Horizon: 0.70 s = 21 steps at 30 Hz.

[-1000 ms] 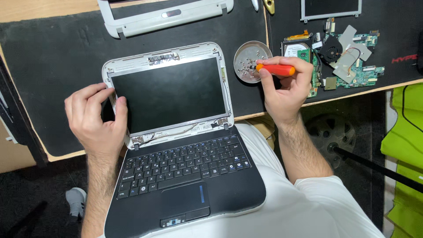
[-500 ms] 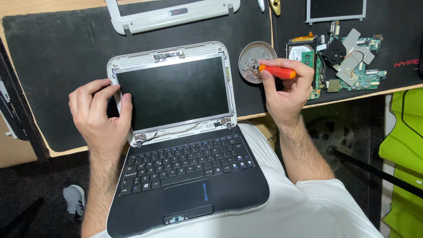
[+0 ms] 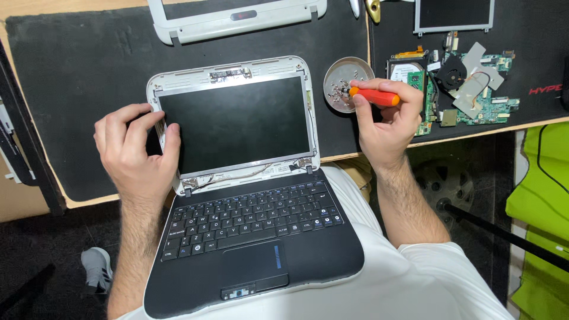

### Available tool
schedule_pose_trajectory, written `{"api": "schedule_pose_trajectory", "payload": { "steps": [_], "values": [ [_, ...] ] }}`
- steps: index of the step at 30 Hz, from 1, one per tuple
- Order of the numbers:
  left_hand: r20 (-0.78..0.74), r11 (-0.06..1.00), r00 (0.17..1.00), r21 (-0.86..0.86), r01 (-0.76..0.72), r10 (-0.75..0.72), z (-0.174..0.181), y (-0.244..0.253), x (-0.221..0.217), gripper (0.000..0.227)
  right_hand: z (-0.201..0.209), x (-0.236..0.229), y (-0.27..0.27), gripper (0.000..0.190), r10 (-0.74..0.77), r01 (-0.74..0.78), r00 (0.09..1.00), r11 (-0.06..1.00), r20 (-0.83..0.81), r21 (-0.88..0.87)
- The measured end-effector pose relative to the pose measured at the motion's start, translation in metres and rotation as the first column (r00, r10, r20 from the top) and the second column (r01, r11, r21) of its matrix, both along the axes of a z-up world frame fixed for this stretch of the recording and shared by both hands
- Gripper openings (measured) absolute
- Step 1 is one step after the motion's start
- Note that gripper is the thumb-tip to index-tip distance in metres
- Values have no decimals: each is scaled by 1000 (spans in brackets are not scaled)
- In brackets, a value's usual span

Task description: The person uses a screwdriver to fasten screws into the bezel of a laptop screen. They then attach the bezel to the screen assembly and secure it with additional screws.

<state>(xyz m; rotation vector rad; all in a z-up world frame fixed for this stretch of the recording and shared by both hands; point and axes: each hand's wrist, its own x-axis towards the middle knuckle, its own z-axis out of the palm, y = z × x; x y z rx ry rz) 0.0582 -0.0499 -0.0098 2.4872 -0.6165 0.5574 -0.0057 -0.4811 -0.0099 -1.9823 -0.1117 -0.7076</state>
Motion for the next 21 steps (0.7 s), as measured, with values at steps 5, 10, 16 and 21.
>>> {"api": "schedule_pose_trajectory", "payload": {
  "steps": [5,10,16,21],
  "values": [
    [2,1000,1000,1,2,-2,1,-1,0,17,-2,-2,-1,40,9,-8,1000,999,-8,49],
    [5,1000,1000,9,1,-1,-1,2,1,18,-5,-2,-6,40,19,-12,1000,968,-23,253],
    [7,1000,1000,5,-7,7,-1,1,1,18,6,-3,-10,37,-54,60,998,985,-44,159],
    [2,1000,1000,-1,2,-2,-1,2,1,19,-3,3,-14,41,-41,63,996,953,-79,298]
  ]
}}
